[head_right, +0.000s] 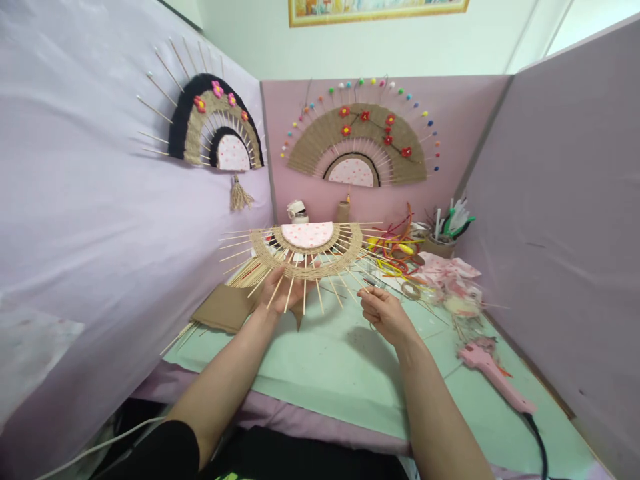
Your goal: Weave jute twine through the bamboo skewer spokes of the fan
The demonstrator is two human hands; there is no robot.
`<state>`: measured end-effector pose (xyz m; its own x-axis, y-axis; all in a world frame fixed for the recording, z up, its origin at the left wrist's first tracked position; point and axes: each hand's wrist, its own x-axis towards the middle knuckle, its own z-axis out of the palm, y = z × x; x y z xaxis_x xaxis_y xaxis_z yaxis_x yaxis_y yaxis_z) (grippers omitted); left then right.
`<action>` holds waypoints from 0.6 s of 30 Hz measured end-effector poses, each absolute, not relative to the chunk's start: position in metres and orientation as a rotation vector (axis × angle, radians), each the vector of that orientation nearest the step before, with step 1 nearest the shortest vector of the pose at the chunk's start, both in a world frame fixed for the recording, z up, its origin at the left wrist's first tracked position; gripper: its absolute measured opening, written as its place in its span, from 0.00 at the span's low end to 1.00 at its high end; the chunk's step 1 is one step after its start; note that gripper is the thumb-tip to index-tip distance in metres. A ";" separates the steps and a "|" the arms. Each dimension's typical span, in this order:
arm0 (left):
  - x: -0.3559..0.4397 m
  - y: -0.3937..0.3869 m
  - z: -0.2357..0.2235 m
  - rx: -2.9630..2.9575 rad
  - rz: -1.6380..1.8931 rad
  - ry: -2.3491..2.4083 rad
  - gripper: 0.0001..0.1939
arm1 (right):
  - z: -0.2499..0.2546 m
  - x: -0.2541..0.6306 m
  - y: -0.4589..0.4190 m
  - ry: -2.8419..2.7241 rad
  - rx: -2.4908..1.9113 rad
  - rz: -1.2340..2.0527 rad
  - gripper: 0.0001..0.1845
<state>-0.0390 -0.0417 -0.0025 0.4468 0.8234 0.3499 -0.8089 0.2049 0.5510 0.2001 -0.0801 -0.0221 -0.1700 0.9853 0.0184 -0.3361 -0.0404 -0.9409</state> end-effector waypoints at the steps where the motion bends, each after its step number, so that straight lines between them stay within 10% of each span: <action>1: -0.039 -0.043 -0.002 0.763 1.136 0.010 0.21 | -0.022 0.200 -0.080 -1.059 -0.872 1.488 0.14; 18: -0.040 -0.045 0.002 0.763 1.154 0.037 0.20 | -0.026 0.200 -0.078 -1.129 -0.911 1.443 0.15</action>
<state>-0.0399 -0.0450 0.0018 0.4331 0.8315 0.3480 -0.8073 0.1861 0.5601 0.2002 -0.0784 -0.0264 -0.1682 0.9852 0.0330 -0.2691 -0.0137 -0.9630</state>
